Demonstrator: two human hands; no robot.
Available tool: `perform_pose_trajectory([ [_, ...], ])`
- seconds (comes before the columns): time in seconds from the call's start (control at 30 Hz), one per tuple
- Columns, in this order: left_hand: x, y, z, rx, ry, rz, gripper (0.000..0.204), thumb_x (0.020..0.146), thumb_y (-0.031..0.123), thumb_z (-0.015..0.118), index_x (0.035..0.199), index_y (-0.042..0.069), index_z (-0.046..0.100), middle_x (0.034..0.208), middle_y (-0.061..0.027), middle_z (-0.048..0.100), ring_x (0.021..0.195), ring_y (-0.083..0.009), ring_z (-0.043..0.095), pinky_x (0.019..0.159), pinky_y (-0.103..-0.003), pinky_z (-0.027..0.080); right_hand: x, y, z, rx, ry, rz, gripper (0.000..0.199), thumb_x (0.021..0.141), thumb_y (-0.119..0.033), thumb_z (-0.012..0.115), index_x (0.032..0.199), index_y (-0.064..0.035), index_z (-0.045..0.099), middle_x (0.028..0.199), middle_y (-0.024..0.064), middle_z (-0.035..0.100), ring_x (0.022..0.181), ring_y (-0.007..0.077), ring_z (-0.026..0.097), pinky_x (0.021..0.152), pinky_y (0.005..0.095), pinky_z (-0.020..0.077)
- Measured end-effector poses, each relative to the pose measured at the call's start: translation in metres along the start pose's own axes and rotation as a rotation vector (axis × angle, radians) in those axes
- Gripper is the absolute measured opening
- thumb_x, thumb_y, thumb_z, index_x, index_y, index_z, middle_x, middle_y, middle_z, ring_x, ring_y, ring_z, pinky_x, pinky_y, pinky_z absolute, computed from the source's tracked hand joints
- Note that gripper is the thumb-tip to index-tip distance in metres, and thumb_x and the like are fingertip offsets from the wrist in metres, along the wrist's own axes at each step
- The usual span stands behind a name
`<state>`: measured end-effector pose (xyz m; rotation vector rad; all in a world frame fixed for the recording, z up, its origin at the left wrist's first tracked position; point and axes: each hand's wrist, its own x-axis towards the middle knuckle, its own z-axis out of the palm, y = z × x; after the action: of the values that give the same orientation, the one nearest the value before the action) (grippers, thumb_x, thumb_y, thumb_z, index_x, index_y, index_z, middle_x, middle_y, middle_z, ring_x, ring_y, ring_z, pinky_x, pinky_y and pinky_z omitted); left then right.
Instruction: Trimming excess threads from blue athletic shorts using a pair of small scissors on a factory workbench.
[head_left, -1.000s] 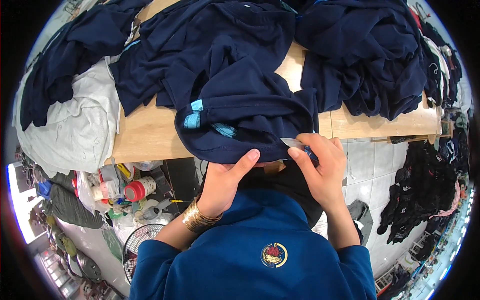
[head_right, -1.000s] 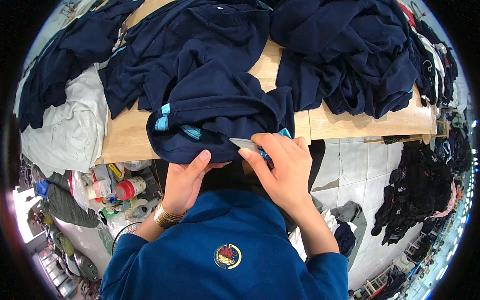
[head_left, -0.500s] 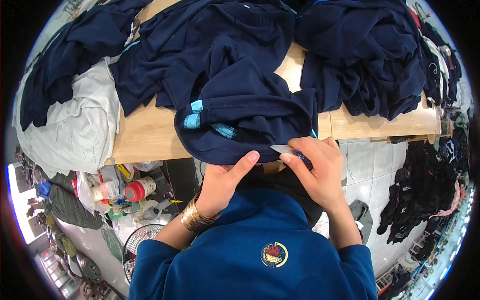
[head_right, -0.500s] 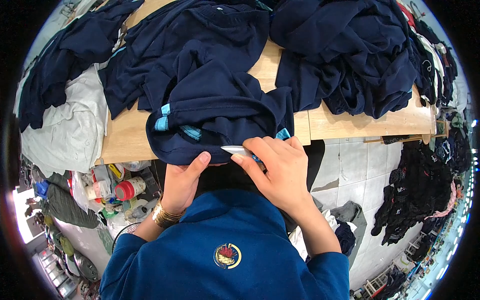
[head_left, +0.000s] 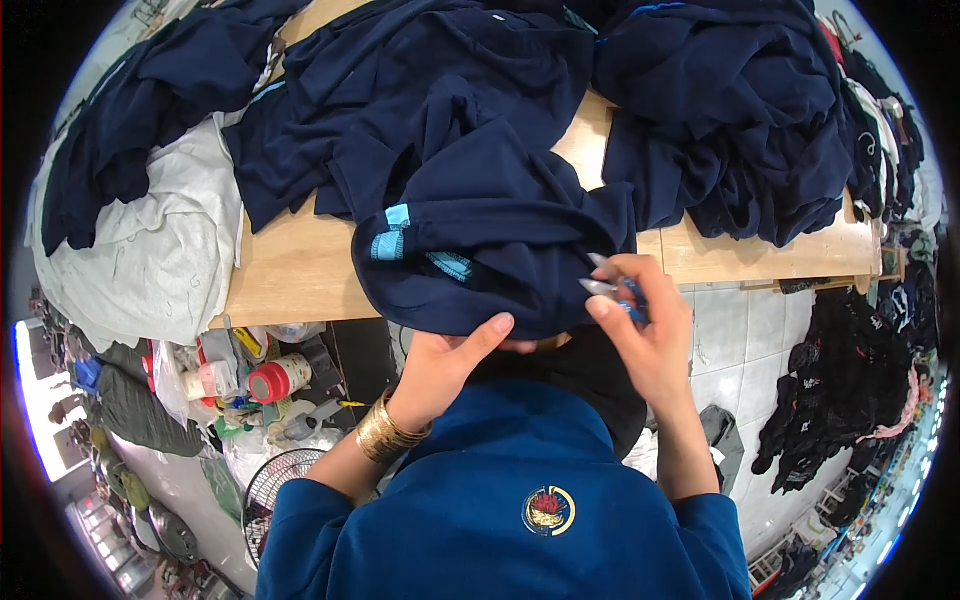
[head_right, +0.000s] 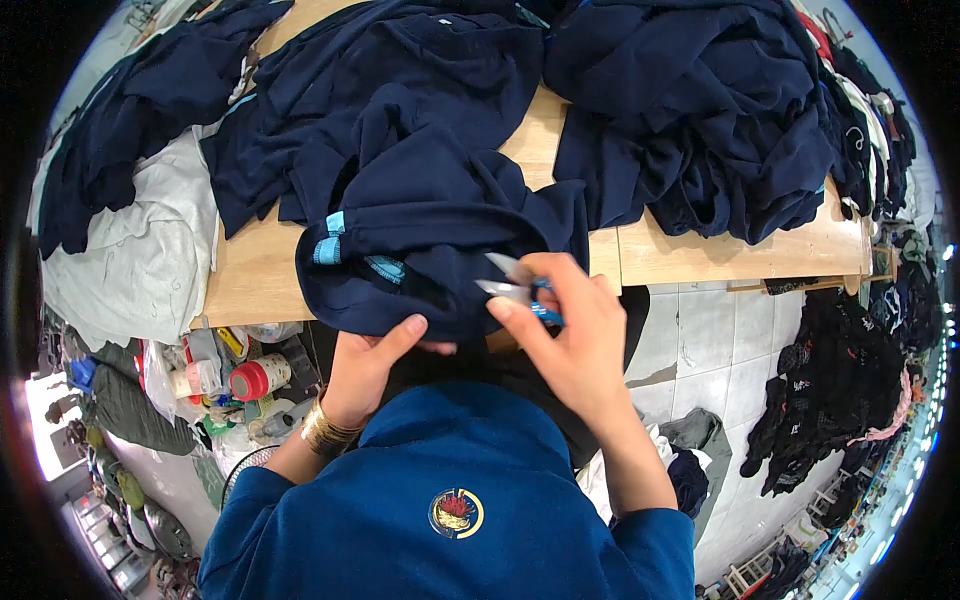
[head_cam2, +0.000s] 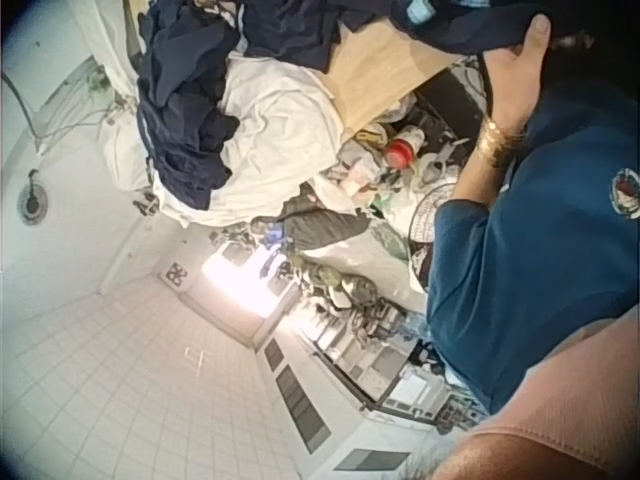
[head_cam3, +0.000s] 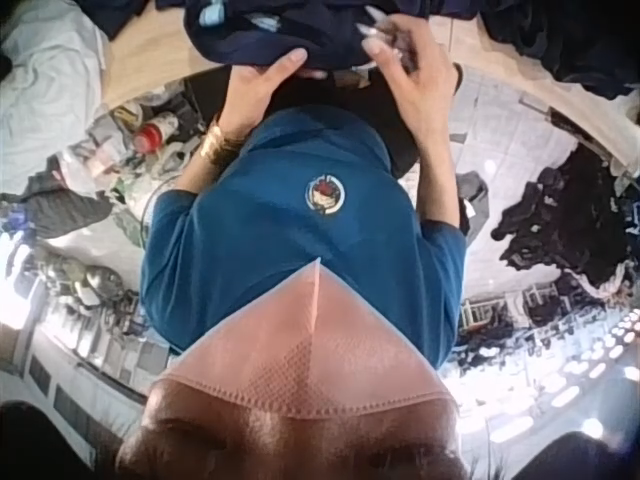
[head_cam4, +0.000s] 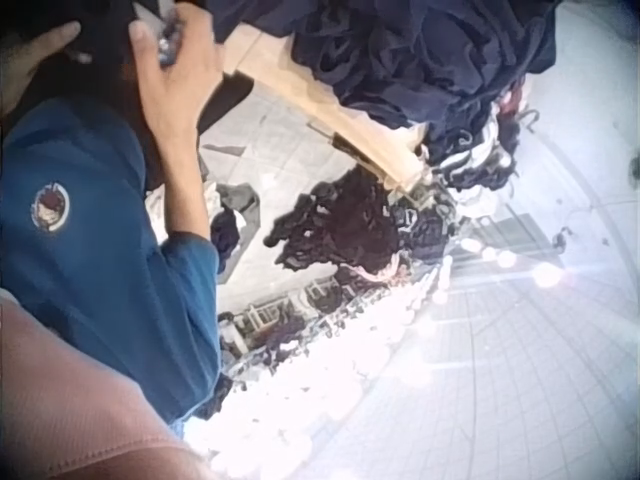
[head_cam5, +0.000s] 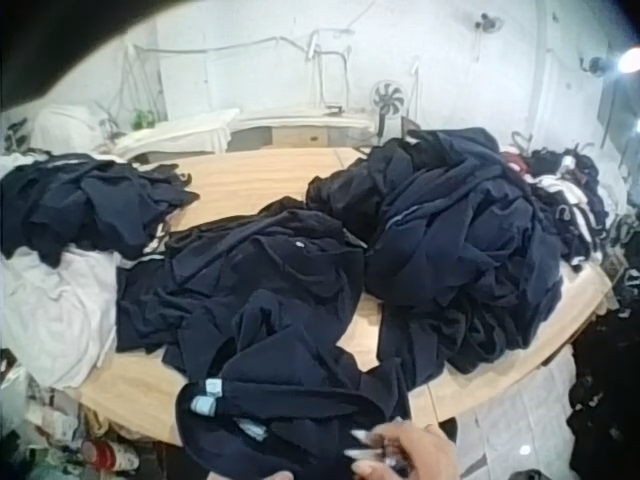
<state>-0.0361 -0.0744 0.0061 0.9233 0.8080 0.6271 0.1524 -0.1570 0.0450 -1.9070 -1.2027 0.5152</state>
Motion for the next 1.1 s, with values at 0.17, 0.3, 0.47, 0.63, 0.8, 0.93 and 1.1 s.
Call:
perform_pose_trajectory([
  [0.17,0.0,0.028,-0.046,0.753,-0.625,-0.444,0.029,0.092,0.025,0.055,0.105,0.0,0.06,0.086,-0.0115,0.067,0.058,-0.0127,0.063,0.054,-0.024,0.05,0.0,0.048,-0.032,-0.102,0.251,0.136,0.01,0.077,-0.008,0.069,0.08,-0.0029,0.061,0.064,0.0049,0.056,0.059,0.0093,0.047,0.055,0.0242,0.038],
  [0.3,-0.006,0.062,-0.069,0.392,-0.337,-0.192,0.024,0.091,0.02,0.055,0.108,0.004,0.061,0.085,-0.0052,0.065,0.069,-0.0107,0.063,0.063,-0.023,0.049,0.006,0.05,-0.03,-0.172,0.206,0.006,0.021,0.075,-0.008,0.07,0.096,-0.0056,0.064,0.078,0.0062,0.052,0.074,0.0151,0.053,0.062,0.0252,0.0417],
  [0.47,0.049,0.055,-0.085,1.504,0.094,0.671,0.032,0.076,0.008,0.067,0.107,0.004,0.059,0.101,-0.0071,0.062,0.088,-0.019,0.06,0.077,-0.031,0.045,0.038,0.047,0.029,-0.217,-0.042,-0.25,0.023,0.072,-0.002,0.067,0.094,-0.0054,0.062,0.087,0.009,0.056,0.082,0.0263,0.06,0.074,0.0313,0.0462],
  [0.63,0.018,0.079,-0.073,0.788,-0.383,0.359,0.014,0.08,0.012,0.066,0.09,0.002,0.065,0.089,-0.0079,0.065,0.086,-0.0193,0.061,0.08,-0.028,0.045,0.062,0.044,-0.036,0.271,0.469,0.056,0.016,0.079,0.0,0.056,0.092,-0.006,0.064,0.082,-0.0025,0.06,0.072,0.0091,0.054,0.066,0.0219,0.0421],
  [0.8,0.032,0.06,-0.089,1.001,-0.028,0.364,0.018,0.084,0.015,0.061,0.098,0.003,0.064,0.094,-0.0074,0.065,0.088,-0.0181,0.061,0.08,-0.029,0.046,0.094,0.11,-0.111,0.016,0.58,0.065,0.018,0.087,-0.008,0.057,0.101,-0.0022,0.066,0.083,0.0018,0.062,0.079,0.0067,0.054,0.072,0.0186,0.0397],
  [0.93,0.039,0.054,-0.1,0.961,0.143,0.401,0.025,0.087,0.015,0.059,0.11,0.006,0.06,0.102,-0.0065,0.064,0.094,-0.0142,0.06,0.081,-0.027,0.047,0.074,0.094,-0.093,0.011,0.424,0.083,0.015,0.087,-0.006,0.056,0.097,-0.002,0.067,0.084,0.0028,0.065,0.079,0.0088,0.058,0.076,0.0192,0.0415],
  [1.1,0.075,0.049,-0.09,1.009,0.159,0.53,0.04,0.082,0.024,0.065,0.115,0.003,0.056,0.109,-0.0129,0.061,0.099,-0.0229,0.059,0.084,-0.034,0.046,0.083,0.049,-0.046,0.167,0.157,0.088,0.015,0.086,-0.011,0.059,0.095,-0.0018,0.067,0.082,0.0053,0.065,0.076,0.0109,0.062,0.074,0.0217,0.0442],
])
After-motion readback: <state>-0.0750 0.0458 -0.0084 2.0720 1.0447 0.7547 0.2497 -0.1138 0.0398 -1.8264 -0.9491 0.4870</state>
